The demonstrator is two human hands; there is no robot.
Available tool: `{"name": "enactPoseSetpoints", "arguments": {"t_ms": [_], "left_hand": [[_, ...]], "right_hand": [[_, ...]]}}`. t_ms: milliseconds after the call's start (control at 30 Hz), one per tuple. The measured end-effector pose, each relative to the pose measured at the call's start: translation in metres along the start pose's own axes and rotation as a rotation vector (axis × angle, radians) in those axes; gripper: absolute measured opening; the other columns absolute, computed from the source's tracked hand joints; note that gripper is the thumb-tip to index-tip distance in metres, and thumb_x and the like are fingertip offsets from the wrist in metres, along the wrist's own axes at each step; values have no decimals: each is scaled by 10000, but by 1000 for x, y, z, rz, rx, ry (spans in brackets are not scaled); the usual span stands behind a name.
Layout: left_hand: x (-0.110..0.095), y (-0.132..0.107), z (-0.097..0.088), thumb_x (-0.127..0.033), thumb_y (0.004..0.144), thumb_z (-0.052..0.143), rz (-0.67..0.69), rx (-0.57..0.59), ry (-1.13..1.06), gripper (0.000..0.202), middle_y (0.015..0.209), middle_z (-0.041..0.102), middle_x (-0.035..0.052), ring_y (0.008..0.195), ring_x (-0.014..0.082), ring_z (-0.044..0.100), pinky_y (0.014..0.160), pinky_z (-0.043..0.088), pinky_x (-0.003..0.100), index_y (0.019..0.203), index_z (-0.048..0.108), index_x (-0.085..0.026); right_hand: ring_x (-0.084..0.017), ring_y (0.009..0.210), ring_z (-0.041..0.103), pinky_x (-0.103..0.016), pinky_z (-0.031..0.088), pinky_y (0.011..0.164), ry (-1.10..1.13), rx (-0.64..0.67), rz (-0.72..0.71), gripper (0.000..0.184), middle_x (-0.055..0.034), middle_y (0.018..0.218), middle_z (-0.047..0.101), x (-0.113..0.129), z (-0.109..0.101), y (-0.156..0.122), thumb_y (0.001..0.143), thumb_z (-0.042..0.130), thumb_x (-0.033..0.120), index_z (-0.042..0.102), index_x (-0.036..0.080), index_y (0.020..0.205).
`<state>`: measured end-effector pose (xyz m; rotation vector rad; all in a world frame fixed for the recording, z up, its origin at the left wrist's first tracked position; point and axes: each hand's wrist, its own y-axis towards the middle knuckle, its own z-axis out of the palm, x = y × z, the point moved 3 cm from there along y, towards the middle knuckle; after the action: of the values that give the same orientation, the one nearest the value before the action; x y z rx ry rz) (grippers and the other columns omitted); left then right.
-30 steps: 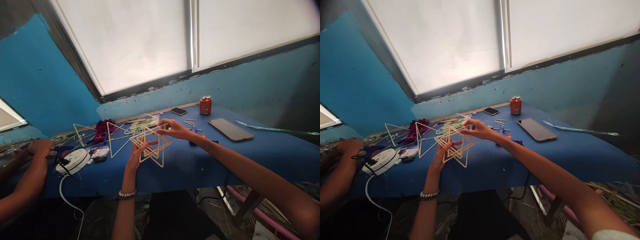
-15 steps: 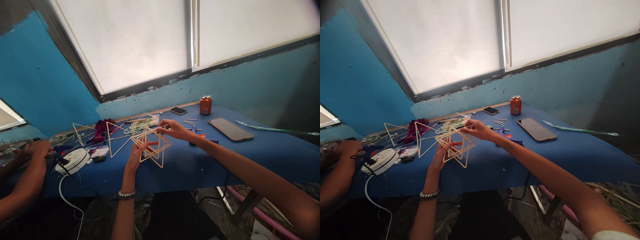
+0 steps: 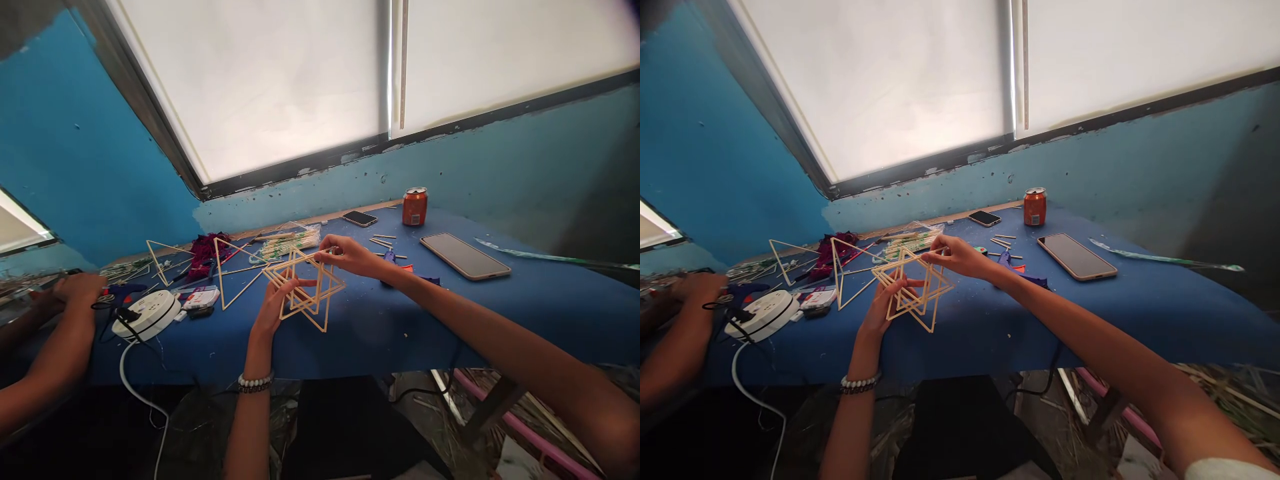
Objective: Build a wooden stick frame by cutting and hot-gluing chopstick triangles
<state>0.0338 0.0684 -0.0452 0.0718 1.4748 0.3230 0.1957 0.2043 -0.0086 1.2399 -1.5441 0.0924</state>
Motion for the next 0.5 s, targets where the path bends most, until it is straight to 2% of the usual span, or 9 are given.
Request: {"name": "enactPoseSetpoints", "arguments": {"t_ms": [167, 333, 500], "left_hand": [[-1, -1, 1, -404, 790, 733, 1, -3, 14, 274, 912, 785, 80, 745, 235, 748, 672, 594, 325, 840, 586, -178], [0, -1, 0, -367, 787, 730, -3, 2, 6, 238, 916, 787, 59, 693, 204, 736, 565, 548, 261, 848, 585, -188], [0, 0, 1, -385, 784, 727, -6, 9, 9, 240, 885, 784, 61, 699, 219, 741, 539, 539, 266, 828, 588, -194]], "right_hand": [[-73, 599, 443, -216, 315, 512, 11, 8, 14, 483, -8, 804, 565, 3, 0, 0, 851, 678, 612, 552, 148, 904], [-63, 570, 406, -216, 313, 513, 26, 17, 7, 475, 24, 744, 523, 6, 0, -2, 855, 678, 607, 536, 155, 897], [-62, 573, 400, -216, 309, 511, 36, 9, 5, 473, 25, 746, 518, 7, 0, -2, 846, 690, 601, 529, 157, 881]]}}
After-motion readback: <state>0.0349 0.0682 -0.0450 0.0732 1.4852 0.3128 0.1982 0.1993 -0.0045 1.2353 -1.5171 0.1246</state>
